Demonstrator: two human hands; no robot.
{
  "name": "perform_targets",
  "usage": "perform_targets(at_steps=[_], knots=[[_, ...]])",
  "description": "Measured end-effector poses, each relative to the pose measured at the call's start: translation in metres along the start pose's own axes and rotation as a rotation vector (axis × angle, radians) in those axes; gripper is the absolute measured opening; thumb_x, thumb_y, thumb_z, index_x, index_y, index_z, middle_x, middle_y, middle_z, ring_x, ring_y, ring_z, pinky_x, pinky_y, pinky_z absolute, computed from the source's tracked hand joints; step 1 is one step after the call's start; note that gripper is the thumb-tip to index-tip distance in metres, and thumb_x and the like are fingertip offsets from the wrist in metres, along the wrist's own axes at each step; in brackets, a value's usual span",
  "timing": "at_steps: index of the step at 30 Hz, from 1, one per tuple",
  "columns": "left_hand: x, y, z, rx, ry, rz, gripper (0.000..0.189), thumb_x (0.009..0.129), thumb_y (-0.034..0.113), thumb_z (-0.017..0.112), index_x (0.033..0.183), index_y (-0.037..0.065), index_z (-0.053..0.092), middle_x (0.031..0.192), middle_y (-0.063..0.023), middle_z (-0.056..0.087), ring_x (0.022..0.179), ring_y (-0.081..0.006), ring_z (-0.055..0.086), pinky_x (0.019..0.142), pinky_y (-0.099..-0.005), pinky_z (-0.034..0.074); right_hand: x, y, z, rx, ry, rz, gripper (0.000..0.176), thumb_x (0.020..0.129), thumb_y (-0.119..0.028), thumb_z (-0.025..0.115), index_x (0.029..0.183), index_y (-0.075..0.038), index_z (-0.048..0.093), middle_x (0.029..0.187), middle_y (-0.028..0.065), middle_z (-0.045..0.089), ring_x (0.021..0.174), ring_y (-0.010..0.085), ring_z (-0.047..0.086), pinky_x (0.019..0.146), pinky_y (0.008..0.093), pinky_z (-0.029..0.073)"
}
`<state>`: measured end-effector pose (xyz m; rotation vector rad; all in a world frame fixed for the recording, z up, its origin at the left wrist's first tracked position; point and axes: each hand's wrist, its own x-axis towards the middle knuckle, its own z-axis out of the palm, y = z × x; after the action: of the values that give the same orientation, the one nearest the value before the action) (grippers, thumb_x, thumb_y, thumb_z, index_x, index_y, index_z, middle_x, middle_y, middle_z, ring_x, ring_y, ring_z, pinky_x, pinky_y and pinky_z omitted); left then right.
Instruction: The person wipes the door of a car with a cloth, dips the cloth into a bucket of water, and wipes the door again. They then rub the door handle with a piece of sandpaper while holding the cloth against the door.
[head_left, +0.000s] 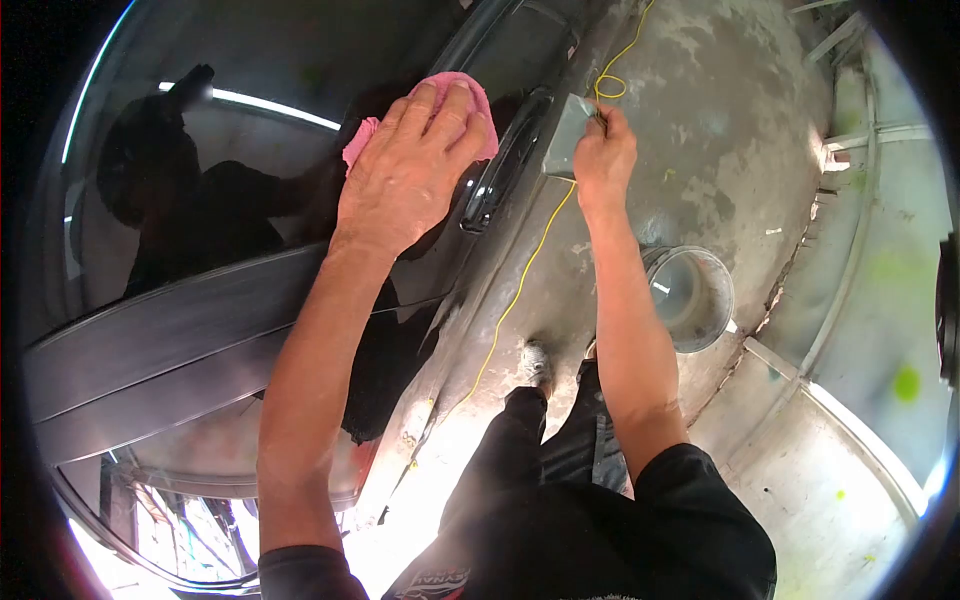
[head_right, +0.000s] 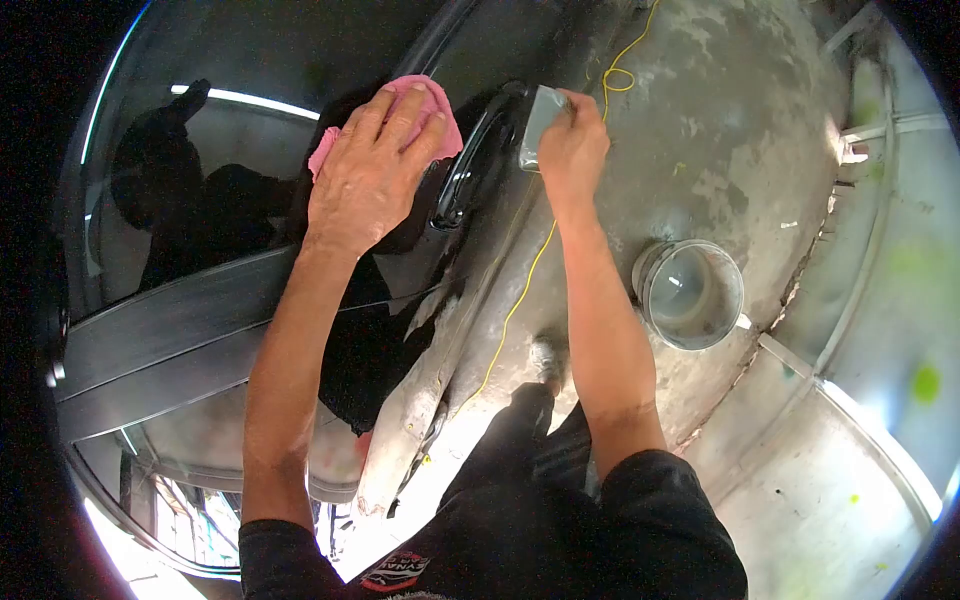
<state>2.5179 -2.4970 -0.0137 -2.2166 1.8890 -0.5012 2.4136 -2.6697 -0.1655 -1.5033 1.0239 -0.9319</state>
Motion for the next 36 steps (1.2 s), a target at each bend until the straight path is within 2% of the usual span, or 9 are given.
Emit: perform_targets(at_steps=[2, 5, 14, 17, 21, 25, 28, 31, 36], knots=[[0.0, 0.002, 0.001, -0.01, 0.028, -0.004, 0.042, 0.087, 0.015, 0.064, 0.129, 0.011, 0.061, 0.142, -0.0091, 0.052, 0.13, -0.033, 0.05, 0.107, -0.0441, 0.046, 0.009, 0.002, 0.006, 0.132, -0.03, 0.104, 0.017, 0.09, -0.008, 0.067, 0.104, 0.002, 0.069, 0.094, 0.0198, 0.073, 0.087, 0.0327, 0.07, 0.079, 0.0388, 0.053], [0.0, 0.003, -0.001, -0.025, 0.03, -0.01, 0.042, 0.086, 0.013, 0.064, 0.128, 0.01, 0.06, 0.141, -0.0083, 0.052, 0.129, -0.0321, 0.05, 0.108, -0.0426, 0.046, 0.002, -0.009, 0.017, 0.38, -0.152, 0.377, 0.022, 0.093, -0.017, 0.075, 0.102, 0.001, 0.069, 0.087, 0.0025, 0.07, 0.075, 0.0117, 0.061, 0.069, 0.03, 0.051], [0.002, 0.002, 0.0, 0.018, 0.069, 0.026, 0.041, 0.085, 0.014, 0.065, 0.126, 0.01, 0.063, 0.137, -0.0084, 0.054, 0.126, -0.0317, 0.053, 0.106, -0.0419, 0.048, 0.012, -0.004, 0.045, 0.571, -0.009, 0.456, 0.013, 0.09, -0.008, 0.077, 0.086, -0.004, 0.065, 0.078, 0.0011, 0.064, 0.07, 0.0096, 0.056, 0.065, 0.0291, 0.047], [0.004, 0.002, 0.0, 0.002, 0.044, 0.015, 0.043, 0.084, 0.014, 0.069, 0.127, 0.012, 0.064, 0.14, -0.0109, 0.055, 0.129, -0.0344, 0.052, 0.106, -0.0452, 0.048, -0.003, 0.007, 0.051, 0.343, 0.043, 0.335, 0.015, 0.089, -0.009, 0.077, 0.083, -0.005, 0.065, 0.079, 0.0008, 0.063, 0.073, 0.0094, 0.056, 0.068, 0.0287, 0.047], [0.004, 0.001, 0.003, -0.015, 0.013, 0.007, 0.045, 0.084, 0.013, 0.071, 0.128, 0.013, 0.064, 0.143, -0.013, 0.054, 0.131, -0.0365, 0.051, 0.106, -0.0476, 0.046, 0.008, -0.002, 0.047, 0.427, 0.043, 0.341, 0.015, 0.091, -0.011, 0.075, 0.083, -0.003, 0.064, 0.078, 0.001, 0.063, 0.074, 0.0098, 0.054, 0.07, 0.0286, 0.046], [0.009, 0.002, -0.007, -0.039, -0.062, -0.009, 0.043, 0.085, 0.013, 0.068, 0.128, 0.011, 0.064, 0.145, -0.0146, 0.052, 0.132, -0.038, 0.05, 0.108, -0.0486, 0.044, 0.006, 0.021, 0.06, 0.262, 0.111, 0.183, 0.022, 0.09, -0.017, 0.074, 0.085, 0.002, 0.064, 0.083, 0.0199, 0.068, 0.079, 0.0277, 0.064, 0.077, 0.0407, 0.05], [0.006, 0.003, -0.009, -0.029, -0.043, -0.003, 0.043, 0.084, 0.013, 0.068, 0.127, 0.009, 0.064, 0.143, -0.0164, 0.053, 0.132, -0.039, 0.05, 0.108, -0.0484, 0.044, -0.011, -0.007, 0.047, 0.165, 0.054, 0.238, 0.023, 0.09, -0.019, 0.074, 0.087, 0.001, 0.064, 0.085, 0.0208, 0.07, 0.083, 0.0326, 0.067, 0.079, 0.0417, 0.05], [0.005, 0.004, -0.006, -0.025, 0.004, 0.011, 0.044, 0.084, 0.013, 0.069, 0.127, 0.008, 0.064, 0.141, -0.0166, 0.054, 0.13, -0.0393, 0.051, 0.107, -0.0476, 0.046, 0.006, -0.01, 0.048, 0.296, 0.026, 0.38, 0.023, 0.09, -0.019, 0.074, 0.088, 0.002, 0.064, 0.084, 0.0189, 0.07, 0.083, 0.029, 0.067, 0.079, 0.0401, 0.05], [0.005, 0.003, -0.006, -0.025, 0.013, 0.018, 0.046, 0.084, 0.013, 0.07, 0.128, 0.008, 0.062, 0.142, -0.0163, 0.053, 0.13, -0.039, 0.052, 0.107, -0.0473, 0.046, 0.003, -0.011, 0.048, 0.423, 0.055, 0.458, 0.012, 0.089, -0.012, 0.075, 0.086, -0.003, 0.066, 0.078, 0.0001, 0.061, 0.074, 0.01, 0.052, 0.068, 0.0307, 0.045]])
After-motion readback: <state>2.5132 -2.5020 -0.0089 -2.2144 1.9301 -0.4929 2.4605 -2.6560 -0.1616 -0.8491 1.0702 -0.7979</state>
